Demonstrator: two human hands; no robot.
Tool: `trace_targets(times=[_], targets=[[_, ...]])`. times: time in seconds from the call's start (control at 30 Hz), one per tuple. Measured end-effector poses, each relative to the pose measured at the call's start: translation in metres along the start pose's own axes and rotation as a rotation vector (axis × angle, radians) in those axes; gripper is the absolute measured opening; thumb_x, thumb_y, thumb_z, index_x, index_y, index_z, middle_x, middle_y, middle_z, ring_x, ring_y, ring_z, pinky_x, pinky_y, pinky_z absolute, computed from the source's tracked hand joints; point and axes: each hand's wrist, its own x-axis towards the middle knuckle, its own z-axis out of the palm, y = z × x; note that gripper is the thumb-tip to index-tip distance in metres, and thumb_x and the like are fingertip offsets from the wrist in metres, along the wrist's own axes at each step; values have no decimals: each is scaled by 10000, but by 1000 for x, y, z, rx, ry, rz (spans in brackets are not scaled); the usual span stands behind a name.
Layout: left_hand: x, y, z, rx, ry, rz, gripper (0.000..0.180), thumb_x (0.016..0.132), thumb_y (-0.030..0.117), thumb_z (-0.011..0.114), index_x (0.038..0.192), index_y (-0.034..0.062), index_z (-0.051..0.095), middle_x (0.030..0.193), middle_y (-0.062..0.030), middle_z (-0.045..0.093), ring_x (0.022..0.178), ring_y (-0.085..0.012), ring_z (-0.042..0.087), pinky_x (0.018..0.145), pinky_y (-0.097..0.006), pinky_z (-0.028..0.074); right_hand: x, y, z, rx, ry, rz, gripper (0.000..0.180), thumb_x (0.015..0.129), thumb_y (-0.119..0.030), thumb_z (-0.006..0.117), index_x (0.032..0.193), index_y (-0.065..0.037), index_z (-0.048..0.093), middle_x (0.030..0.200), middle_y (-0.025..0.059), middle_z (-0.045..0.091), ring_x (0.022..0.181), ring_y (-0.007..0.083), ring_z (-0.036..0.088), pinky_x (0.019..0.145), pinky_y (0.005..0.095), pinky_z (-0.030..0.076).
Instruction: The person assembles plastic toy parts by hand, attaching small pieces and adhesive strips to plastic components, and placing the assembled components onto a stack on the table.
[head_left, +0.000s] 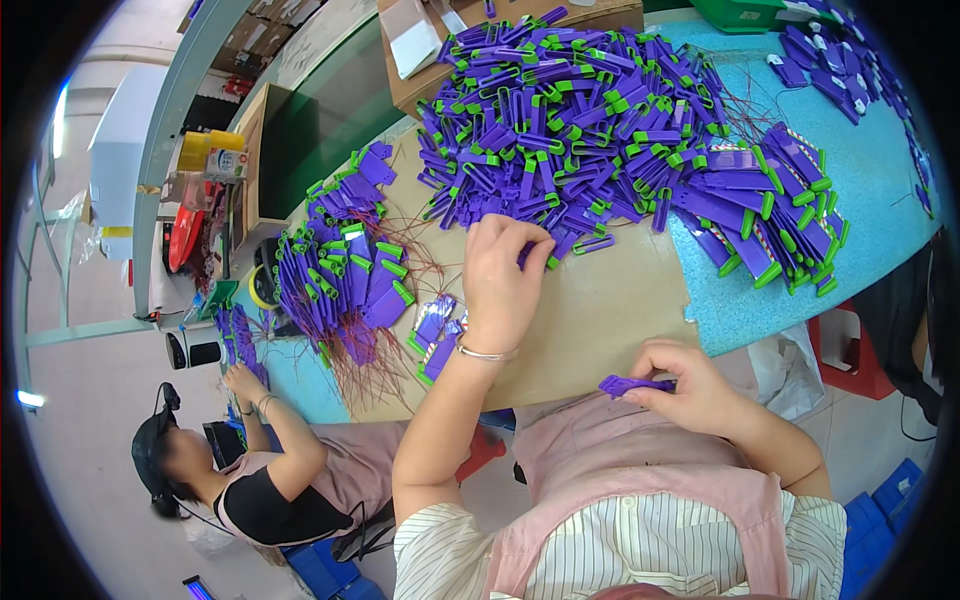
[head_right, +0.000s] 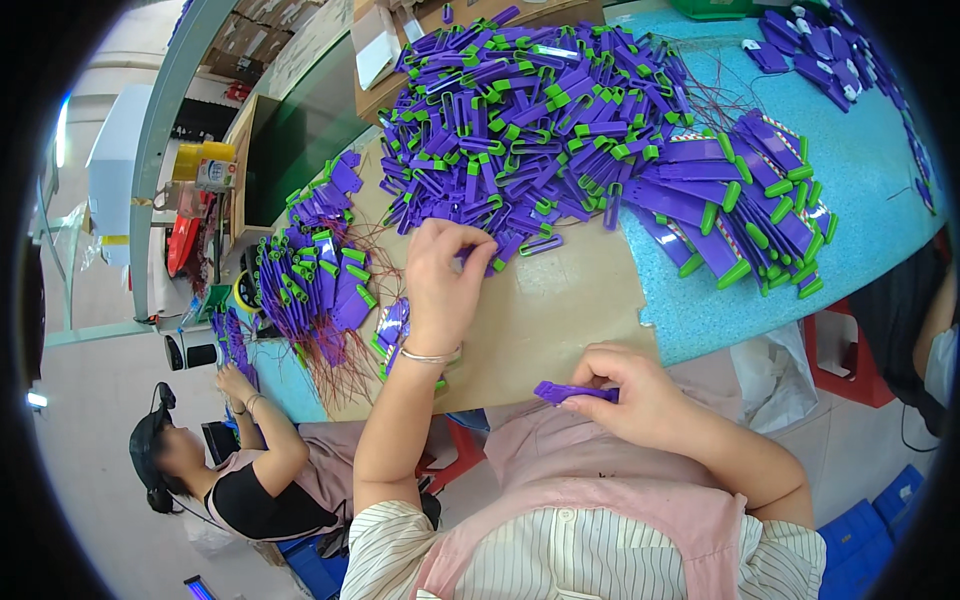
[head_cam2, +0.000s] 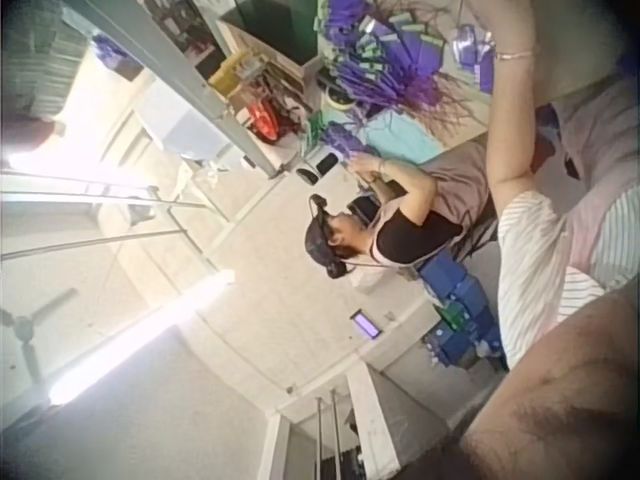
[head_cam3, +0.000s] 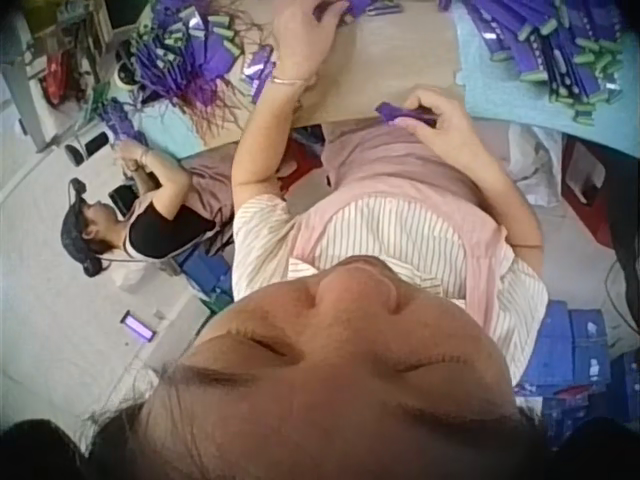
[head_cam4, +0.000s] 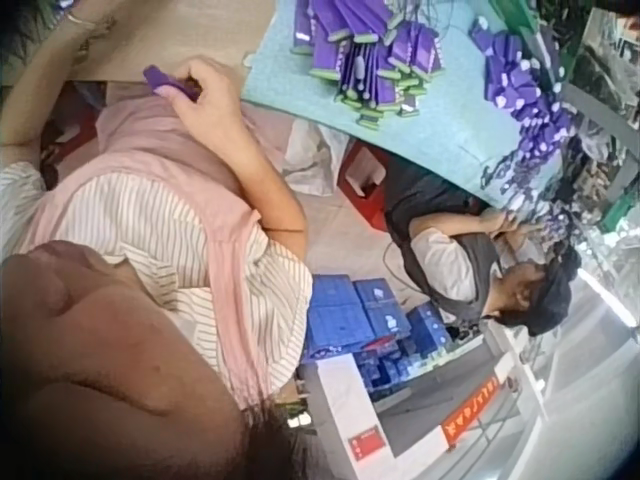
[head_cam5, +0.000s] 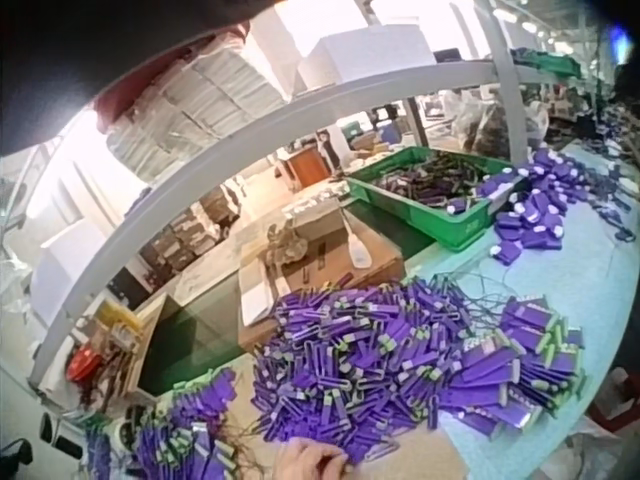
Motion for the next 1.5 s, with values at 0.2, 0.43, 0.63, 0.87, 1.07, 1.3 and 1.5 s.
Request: trace_targets(times=[0.2,0.43,0.63,0.87,1.07,1.3,1.5], targets=[[1,-6,-24,-602,27,-435,67,826,37,712,851,-12,672,857,-12,568,737,-67,535,639,-220,444,-1,-4,5,179,-9,128,106,899,-53,623,967,-6,556,893,59,623,768,122,575,722,274,470],[-49,35,-75,-559,-678,-100,86,798,75,714,849,31,660,782,-72,586,772,-218,584,688,-321,473,1,3,-4,511,199,161,186,970,-28,495,1138,41,535,979,97,668,882,126,629,799,280,511],[-82,42,-61,-250,-749,118,100,851,143,641,879,48,624,812,-127,581,743,-321,586,657,-399,480,-1,2,-15,538,270,125,179,964,-56,528,1102,45,578,965,102,686,820,134,647,760,279,525],[-18,7,-14,23,-106,-139,205,749,15,703,918,18,588,874,-126,560,805,-301,575,713,-386,467,-3,-11,-4,423,118,196,127,933,-46,562,1004,37,627,894,69,693,765,92,633,691,250,514],[-17,-6,-7,-36,-32,-51,145,759,-14,678,875,6,593,834,-140,568,771,-309,572,690,-383,468,-3,-11,-3,361,110,199,124,939,-57,561,1007,26,624,901,89,692,772,111,636,687,257,515],[-55,63,-48,-394,-231,-109,158,786,-41,691,930,14,657,824,-87,653,726,-205,641,653,-289,505,17,-12,2,311,136,191,128,908,-41,554,972,25,642,832,44,683,711,90,619,653,257,507],[-63,71,-35,-234,-200,123,222,719,-58,717,918,14,650,818,-99,653,737,-249,630,665,-326,485,19,-23,13,101,171,127,115,871,-20,554,928,17,647,768,84,661,693,137,623,632,288,488]])
